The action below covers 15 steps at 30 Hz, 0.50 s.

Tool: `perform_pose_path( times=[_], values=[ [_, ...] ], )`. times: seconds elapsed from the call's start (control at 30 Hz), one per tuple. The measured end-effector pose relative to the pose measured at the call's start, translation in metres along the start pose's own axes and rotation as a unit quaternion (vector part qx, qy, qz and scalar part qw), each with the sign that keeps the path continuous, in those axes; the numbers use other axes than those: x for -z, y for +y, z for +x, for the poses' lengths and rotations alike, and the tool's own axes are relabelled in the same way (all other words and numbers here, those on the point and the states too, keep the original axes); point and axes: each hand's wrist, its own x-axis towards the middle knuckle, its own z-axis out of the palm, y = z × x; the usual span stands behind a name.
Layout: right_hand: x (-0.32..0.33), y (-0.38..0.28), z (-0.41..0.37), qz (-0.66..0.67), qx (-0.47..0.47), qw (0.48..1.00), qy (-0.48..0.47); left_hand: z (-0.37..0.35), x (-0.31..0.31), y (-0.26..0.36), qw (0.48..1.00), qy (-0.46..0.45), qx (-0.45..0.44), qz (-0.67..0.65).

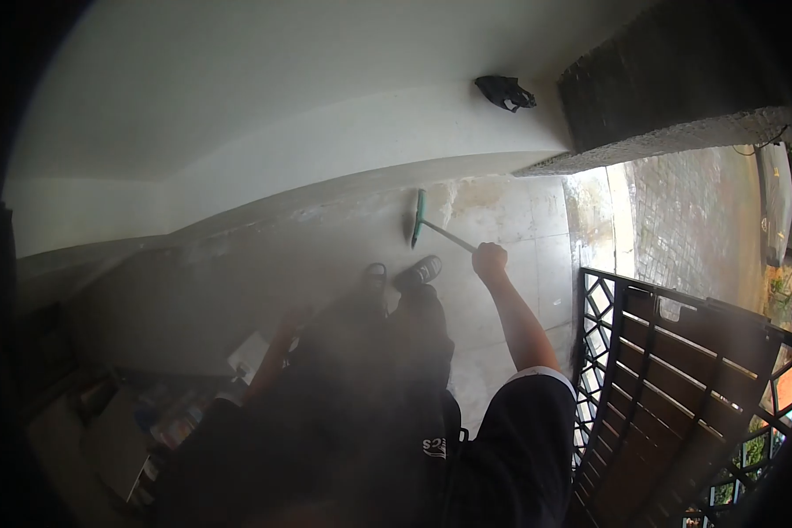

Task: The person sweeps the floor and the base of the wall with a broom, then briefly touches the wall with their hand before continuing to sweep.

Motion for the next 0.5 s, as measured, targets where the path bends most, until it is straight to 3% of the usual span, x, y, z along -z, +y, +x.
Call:
perform_pose_path(
  times=[0.03,0.1,0.23,0.3,0.5],
  values=[
    [-0.005,-0.003,0.002,-0.001,0.013,1.0,0.002,0.001,-0.001,0.001,1.0,-0.007,-0.004,0.0],
    [-0.02,-0.01,0.012,0.002,0.028,1.0,0.008,0.003,-0.002,0.005,0.994,-0.037,0.078,0.074],
    [-0.031,-0.02,0.032,-0.011,0.051,0.998,0.028,-0.005,-0.003,0.012,0.993,-0.097,-0.026,0.058],
    [-0.043,-0.01,0.057,-0.012,0.036,0.999,0.011,-0.023,-0.011,0.042,0.985,-0.033,0.123,-0.12],
    [-0.045,0.081,0.118,-0.05,0.017,0.999,0.007,-0.045,-0.064,0.12,0.982,0.033,0.138,-0.121]
  ],
)
